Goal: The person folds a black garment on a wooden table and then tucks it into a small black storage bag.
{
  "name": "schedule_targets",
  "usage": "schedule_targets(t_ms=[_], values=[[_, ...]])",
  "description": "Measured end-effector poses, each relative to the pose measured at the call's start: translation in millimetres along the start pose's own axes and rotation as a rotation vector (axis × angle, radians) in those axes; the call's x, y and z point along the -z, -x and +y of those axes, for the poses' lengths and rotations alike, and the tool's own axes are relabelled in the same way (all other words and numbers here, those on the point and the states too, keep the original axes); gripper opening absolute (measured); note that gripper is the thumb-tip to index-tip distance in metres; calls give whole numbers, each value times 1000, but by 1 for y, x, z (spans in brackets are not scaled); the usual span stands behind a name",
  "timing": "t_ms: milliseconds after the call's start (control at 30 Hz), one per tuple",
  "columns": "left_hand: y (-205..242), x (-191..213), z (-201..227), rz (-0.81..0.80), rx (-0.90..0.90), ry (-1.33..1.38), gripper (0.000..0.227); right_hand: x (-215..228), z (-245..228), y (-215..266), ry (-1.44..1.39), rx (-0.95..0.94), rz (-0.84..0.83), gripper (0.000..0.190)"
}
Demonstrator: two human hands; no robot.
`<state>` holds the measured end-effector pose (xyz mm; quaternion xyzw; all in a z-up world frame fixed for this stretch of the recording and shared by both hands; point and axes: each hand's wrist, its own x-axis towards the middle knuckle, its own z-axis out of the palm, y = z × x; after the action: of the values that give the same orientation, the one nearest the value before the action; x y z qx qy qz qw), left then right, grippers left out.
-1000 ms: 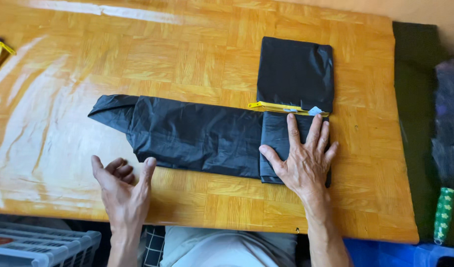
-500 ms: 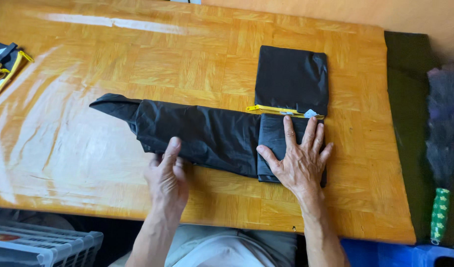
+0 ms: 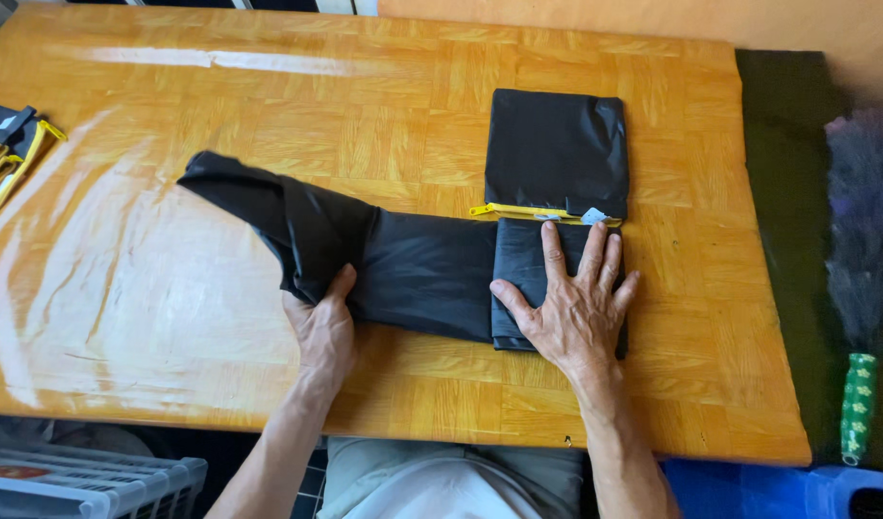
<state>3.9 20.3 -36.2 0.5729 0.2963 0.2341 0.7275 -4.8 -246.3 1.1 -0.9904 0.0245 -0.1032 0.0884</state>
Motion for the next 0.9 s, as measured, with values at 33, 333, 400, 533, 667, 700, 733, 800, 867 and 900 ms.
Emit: schedule_targets(t_ms=[33, 333, 400, 533, 667, 700, 733, 800, 867, 900], values=[[2, -3, 8, 2, -2, 0, 32, 0, 0, 0, -2, 2, 0, 95], [2, 1, 17, -554, -587, -255, 54, 0, 1, 0, -7, -18, -19, 99], [5, 4, 27, -705, -914, -627, 86, -1, 1, -1, -19, -21, -34, 101], [3, 4, 26, -841, -1040, -1064, 112, -2, 0, 2, 1, 14, 39, 97], [6, -1, 29, -889, -1150, -1272, 90, -4, 2, 2, 16, 22, 46, 97], [6, -2, 29, -908, -1183, -1325, 84, -4, 2, 1, 16, 22, 40, 97], [6, -2, 28, -908, -1185, -1323, 84, -4, 2, 1, 17, 21, 42, 97], [5, -3, 27, -973, -1209, -1322, 78, -6, 3, 1, 19, 13, 18, 98], [3, -4, 26, -1017, -1214, -1368, 82, -4, 2, 0, 29, 10, 4, 99], [2, -5, 25, -1060, -1218, -1415, 86, -3, 1, 0, 39, 7, -10, 99]])
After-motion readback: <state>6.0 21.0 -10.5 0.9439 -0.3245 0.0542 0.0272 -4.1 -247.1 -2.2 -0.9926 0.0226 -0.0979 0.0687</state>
